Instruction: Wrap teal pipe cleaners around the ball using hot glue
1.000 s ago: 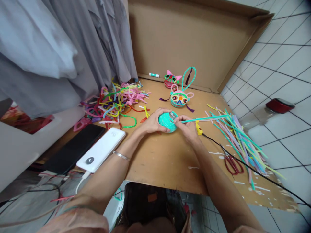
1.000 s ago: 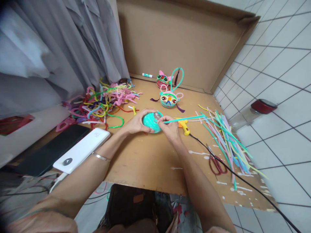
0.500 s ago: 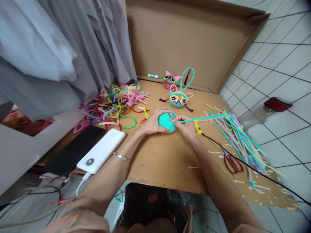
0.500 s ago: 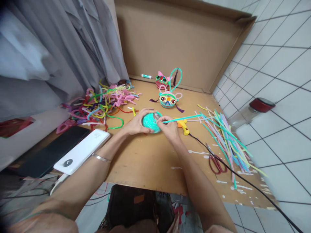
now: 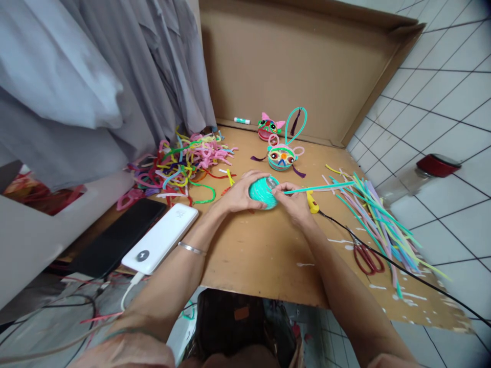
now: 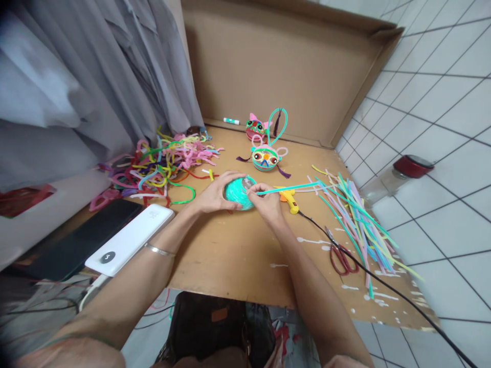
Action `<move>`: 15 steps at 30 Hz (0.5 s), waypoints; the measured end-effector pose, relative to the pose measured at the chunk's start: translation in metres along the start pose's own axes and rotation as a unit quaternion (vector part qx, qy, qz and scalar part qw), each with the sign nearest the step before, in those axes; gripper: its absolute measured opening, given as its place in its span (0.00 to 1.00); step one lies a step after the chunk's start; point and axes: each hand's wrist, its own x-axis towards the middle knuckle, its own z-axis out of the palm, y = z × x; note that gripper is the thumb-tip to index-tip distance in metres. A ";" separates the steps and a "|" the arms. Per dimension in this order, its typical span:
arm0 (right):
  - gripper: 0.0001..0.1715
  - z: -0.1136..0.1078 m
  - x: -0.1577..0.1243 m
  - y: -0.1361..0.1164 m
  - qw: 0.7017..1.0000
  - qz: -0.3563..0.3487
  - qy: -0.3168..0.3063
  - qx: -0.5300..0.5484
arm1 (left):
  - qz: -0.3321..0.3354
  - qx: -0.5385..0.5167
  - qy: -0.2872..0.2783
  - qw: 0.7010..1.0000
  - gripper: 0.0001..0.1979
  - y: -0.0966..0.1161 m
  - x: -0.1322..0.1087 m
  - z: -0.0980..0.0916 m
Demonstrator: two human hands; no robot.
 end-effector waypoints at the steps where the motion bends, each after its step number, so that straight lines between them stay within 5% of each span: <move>1: 0.13 0.000 0.000 0.000 1.000 0.000 -0.001 0.000 | -0.001 -0.002 0.001 1.000 0.43 0.000 0.000 0.000; 15: 0.13 0.001 0.000 -0.001 1.000 0.003 0.000 0.003 | -0.008 -0.060 0.021 0.998 0.35 0.004 -0.002 0.001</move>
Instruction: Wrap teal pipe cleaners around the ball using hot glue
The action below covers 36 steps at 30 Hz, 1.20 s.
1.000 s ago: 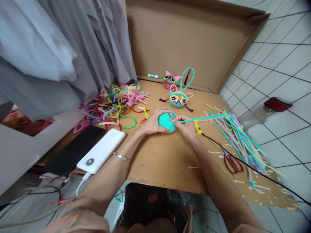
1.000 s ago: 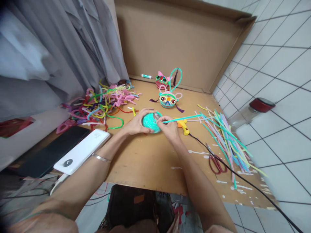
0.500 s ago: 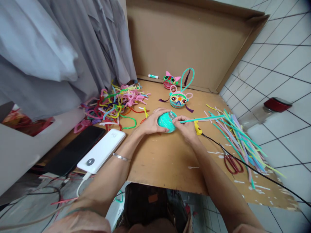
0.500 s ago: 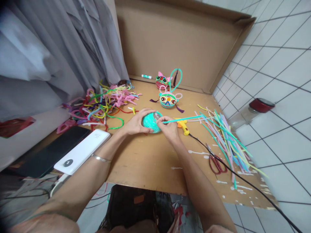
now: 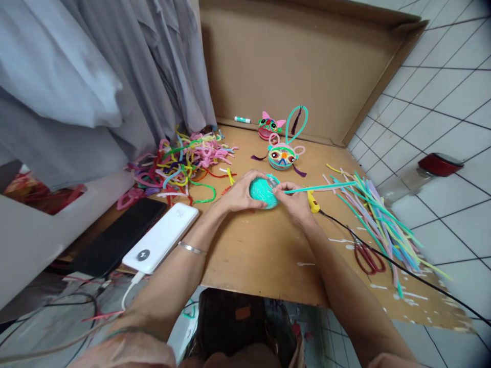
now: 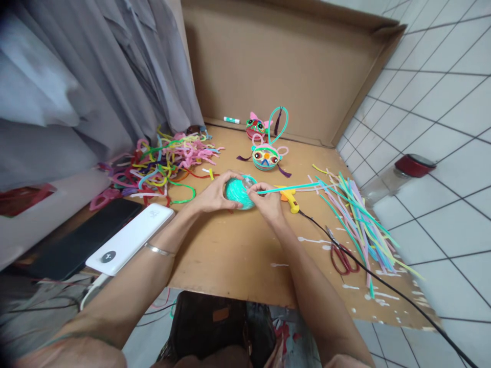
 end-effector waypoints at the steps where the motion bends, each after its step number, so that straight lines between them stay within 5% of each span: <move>1: 0.13 0.000 0.000 0.000 1.000 0.000 0.002 -0.001 | 0.000 -0.004 0.001 1.000 0.35 -0.001 0.000 0.000; 20: 0.12 -0.001 0.001 0.003 1.000 0.002 0.008 0.024 | 0.003 -0.024 -0.013 1.000 0.34 -0.004 -0.001 0.000; 36: 0.12 -0.002 0.003 0.008 1.000 -0.009 0.012 0.010 | 0.067 0.090 -0.003 0.994 0.33 -0.007 0.000 -0.001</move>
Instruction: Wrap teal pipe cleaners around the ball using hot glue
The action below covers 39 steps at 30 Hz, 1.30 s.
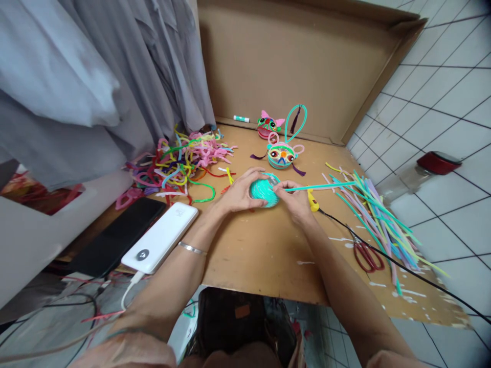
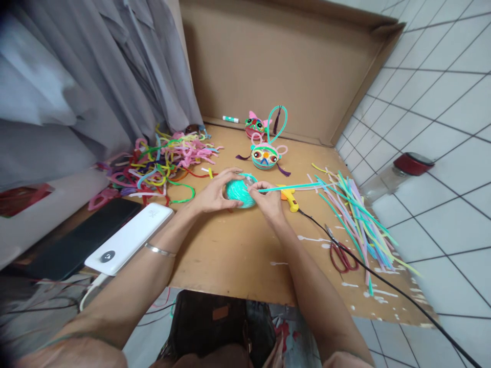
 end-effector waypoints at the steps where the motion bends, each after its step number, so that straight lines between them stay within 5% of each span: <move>1: 0.12 0.000 0.000 0.000 1.000 -0.001 -0.001 -0.001 | 0.001 -0.001 -0.001 1.000 0.33 0.000 0.000 0.000; 11: 0.13 0.000 0.000 -0.001 1.000 0.008 0.004 -0.008 | -0.060 -0.031 0.010 0.998 0.42 0.005 -0.001 0.002; 26: 0.12 0.001 0.000 0.001 1.000 0.012 0.014 0.011 | 0.006 -0.058 0.008 0.998 0.31 0.001 0.000 0.002; 33: 0.13 0.001 0.000 0.000 1.000 0.011 0.010 0.009 | -0.039 -0.059 0.014 0.997 0.41 0.001 -0.001 0.003; 39: 0.13 0.000 0.000 0.000 1.000 0.015 0.011 0.017 | 0.010 -0.019 0.000 1.000 0.39 -0.002 0.001 0.003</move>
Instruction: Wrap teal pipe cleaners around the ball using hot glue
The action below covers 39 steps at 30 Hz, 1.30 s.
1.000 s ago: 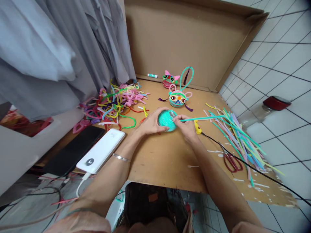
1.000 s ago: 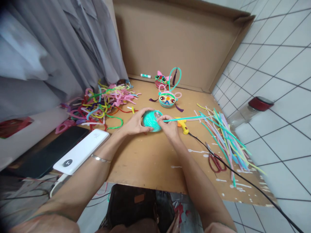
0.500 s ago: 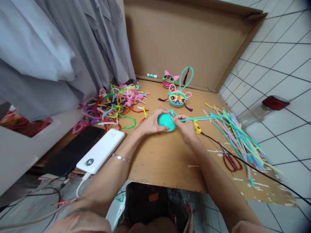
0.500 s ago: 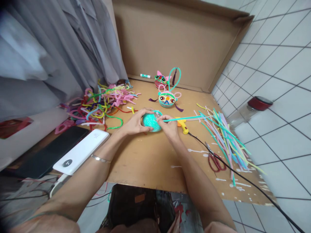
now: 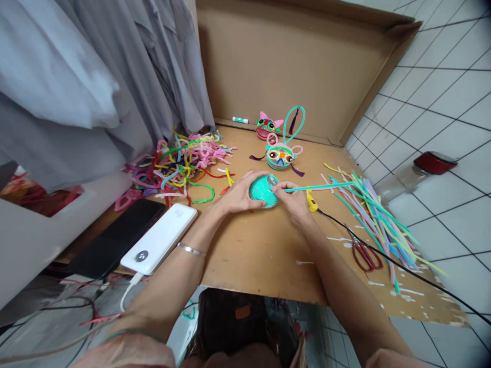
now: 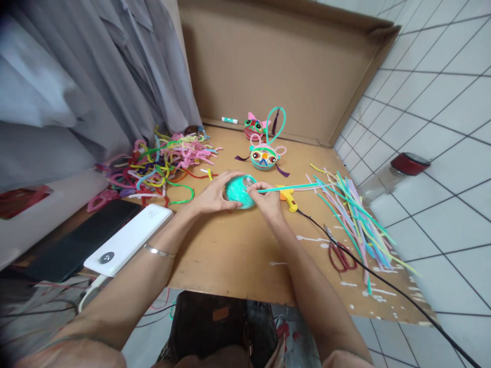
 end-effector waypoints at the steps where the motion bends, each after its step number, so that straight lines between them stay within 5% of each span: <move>1: 0.13 0.000 0.000 0.000 1.000 0.001 -0.001 0.000 | 0.010 0.003 -0.002 1.000 0.37 -0.001 0.000 0.000; 22: 0.12 0.000 -0.001 -0.001 1.000 -0.006 0.002 -0.002 | -0.034 -0.006 0.017 0.999 0.36 0.004 0.001 0.001; 39: 0.13 0.000 -0.002 -0.002 1.000 -0.004 0.001 0.004 | 0.005 -0.003 0.016 1.000 0.33 0.000 0.000 0.003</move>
